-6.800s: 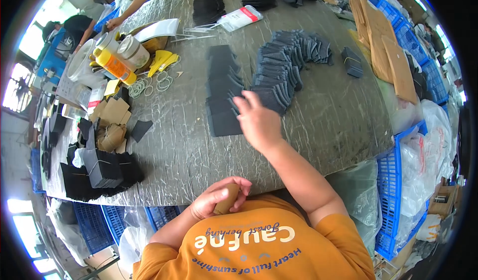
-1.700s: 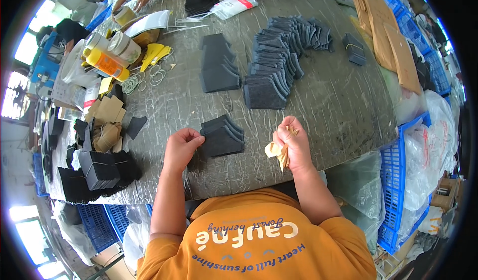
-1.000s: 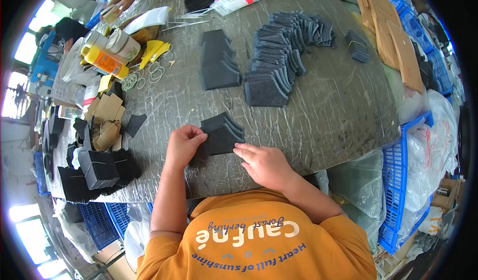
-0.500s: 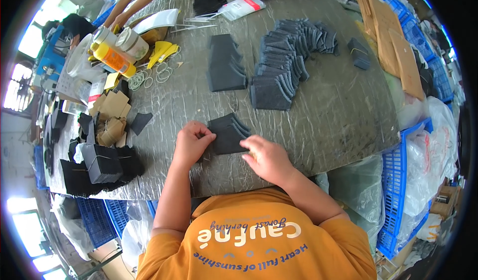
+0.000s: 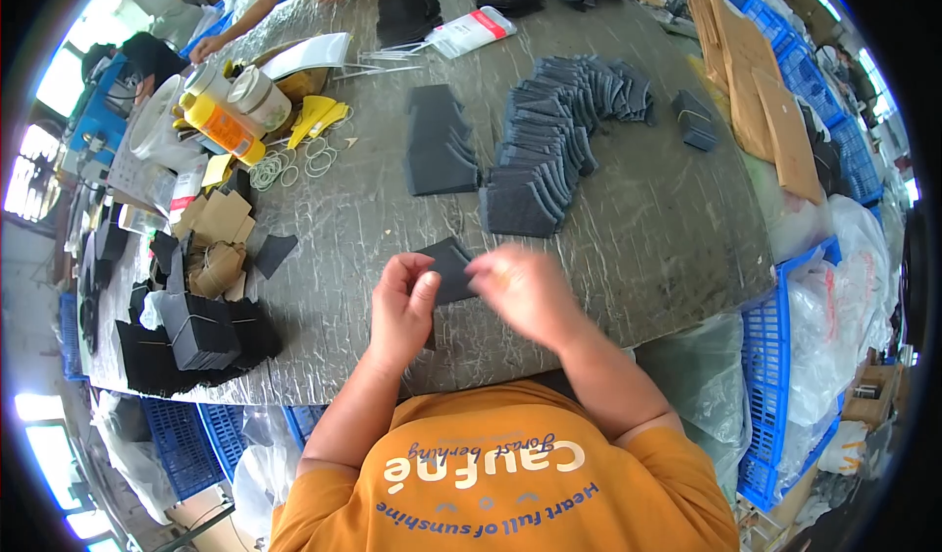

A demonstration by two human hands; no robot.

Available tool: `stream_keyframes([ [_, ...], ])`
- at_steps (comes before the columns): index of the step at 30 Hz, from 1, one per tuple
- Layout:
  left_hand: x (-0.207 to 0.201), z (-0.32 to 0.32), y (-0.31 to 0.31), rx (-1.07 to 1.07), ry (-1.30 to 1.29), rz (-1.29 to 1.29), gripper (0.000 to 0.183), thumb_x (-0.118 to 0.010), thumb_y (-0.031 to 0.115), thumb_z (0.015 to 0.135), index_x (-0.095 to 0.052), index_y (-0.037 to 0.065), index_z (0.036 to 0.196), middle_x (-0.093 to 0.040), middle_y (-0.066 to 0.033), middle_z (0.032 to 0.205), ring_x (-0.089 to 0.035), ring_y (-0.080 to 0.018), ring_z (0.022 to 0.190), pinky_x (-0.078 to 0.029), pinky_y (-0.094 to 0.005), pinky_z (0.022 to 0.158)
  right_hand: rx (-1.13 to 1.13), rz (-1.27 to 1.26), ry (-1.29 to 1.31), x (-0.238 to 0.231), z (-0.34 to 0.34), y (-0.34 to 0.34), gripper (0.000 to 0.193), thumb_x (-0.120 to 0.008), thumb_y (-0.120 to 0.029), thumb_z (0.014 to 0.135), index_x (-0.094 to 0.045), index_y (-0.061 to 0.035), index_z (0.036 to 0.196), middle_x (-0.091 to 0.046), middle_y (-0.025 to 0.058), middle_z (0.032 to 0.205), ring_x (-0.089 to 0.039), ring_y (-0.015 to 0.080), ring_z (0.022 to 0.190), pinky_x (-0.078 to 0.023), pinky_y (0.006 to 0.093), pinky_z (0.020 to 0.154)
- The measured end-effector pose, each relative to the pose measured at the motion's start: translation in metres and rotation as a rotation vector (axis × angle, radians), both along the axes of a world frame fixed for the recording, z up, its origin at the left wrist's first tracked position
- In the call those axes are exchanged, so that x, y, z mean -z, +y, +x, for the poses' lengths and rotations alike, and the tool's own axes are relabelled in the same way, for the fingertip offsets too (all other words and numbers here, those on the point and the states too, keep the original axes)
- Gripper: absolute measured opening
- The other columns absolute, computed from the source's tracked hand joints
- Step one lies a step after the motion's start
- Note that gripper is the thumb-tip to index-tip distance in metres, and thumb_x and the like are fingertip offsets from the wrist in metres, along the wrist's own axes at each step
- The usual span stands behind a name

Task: Organizing, stacking, and bundling small black shoe upper components with rubber bands in a manufacturing setting.

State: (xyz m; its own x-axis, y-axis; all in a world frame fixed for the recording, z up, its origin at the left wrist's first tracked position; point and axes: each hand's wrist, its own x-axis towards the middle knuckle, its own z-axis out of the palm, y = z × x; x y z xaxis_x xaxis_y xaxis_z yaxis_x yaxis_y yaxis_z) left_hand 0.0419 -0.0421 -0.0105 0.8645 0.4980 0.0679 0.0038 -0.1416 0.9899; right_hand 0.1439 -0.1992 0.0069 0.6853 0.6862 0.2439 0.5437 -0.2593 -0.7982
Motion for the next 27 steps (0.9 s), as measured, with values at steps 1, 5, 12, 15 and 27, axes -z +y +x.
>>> stream_keyframes([
  [1,-0.004,0.003,-0.007,0.016,-0.039,0.078,0.021,-0.062,0.013,0.087,-0.054,0.001,0.101,-0.053,-0.0003,0.078,-0.046,-0.0078,0.07,-0.041,-0.0228,0.065,-0.142,0.011,0.122,0.002,-0.015,0.006,0.013,-0.064,-0.01,0.077,-0.066,-0.0038,0.088,-0.064,0.0131,0.083,-0.063,0.0303,0.075,-0.05,0.0367,0.068],
  [5,-0.021,0.0,-0.014,0.14,0.129,0.104,0.03,-0.061,0.024,0.087,-0.053,0.0,0.104,-0.054,-0.0022,0.087,-0.049,-0.0094,0.081,-0.043,-0.0237,0.074,-0.234,0.073,0.507,-0.008,-0.033,0.008,0.01,-0.06,-0.008,0.081,-0.065,-0.0025,0.088,-0.065,0.0118,0.073,-0.062,0.0228,0.063,-0.048,0.0322,0.059],
  [12,-0.015,-0.002,-0.013,0.113,0.01,0.02,0.022,-0.061,0.015,0.088,-0.052,0.001,0.102,-0.052,-0.0002,0.075,-0.047,-0.007,0.069,-0.043,-0.0223,0.062,-0.278,-0.018,0.958,-0.017,-0.032,0.004,0.01,-0.062,-0.01,0.084,-0.065,-0.0011,0.087,-0.057,0.0012,0.062,-0.049,0.006,0.049,-0.04,0.0231,0.045],
  [15,-0.018,-0.003,-0.014,0.151,0.049,0.052,0.022,-0.059,0.017,0.089,-0.052,0.001,0.102,-0.054,-0.0003,0.078,-0.048,-0.007,0.07,-0.043,-0.0219,0.062,-0.255,0.014,0.918,-0.011,-0.035,0.004,0.009,-0.062,-0.009,0.083,-0.065,-0.0013,0.085,-0.056,0.0007,0.061,-0.049,0.006,0.049,-0.04,0.023,0.046],
  [27,-0.029,-0.007,0.01,0.427,-0.056,0.132,0.018,-0.071,0.006,0.076,-0.062,0.007,0.091,-0.057,-0.0012,0.082,-0.052,-0.0127,0.079,-0.042,-0.025,0.068,-0.211,0.361,1.334,0.017,-0.033,-0.007,0.011,-0.046,-0.012,0.083,-0.055,-0.0066,0.088,-0.049,-0.0045,0.075,-0.043,0.0022,0.061,-0.034,0.0176,0.051],
])
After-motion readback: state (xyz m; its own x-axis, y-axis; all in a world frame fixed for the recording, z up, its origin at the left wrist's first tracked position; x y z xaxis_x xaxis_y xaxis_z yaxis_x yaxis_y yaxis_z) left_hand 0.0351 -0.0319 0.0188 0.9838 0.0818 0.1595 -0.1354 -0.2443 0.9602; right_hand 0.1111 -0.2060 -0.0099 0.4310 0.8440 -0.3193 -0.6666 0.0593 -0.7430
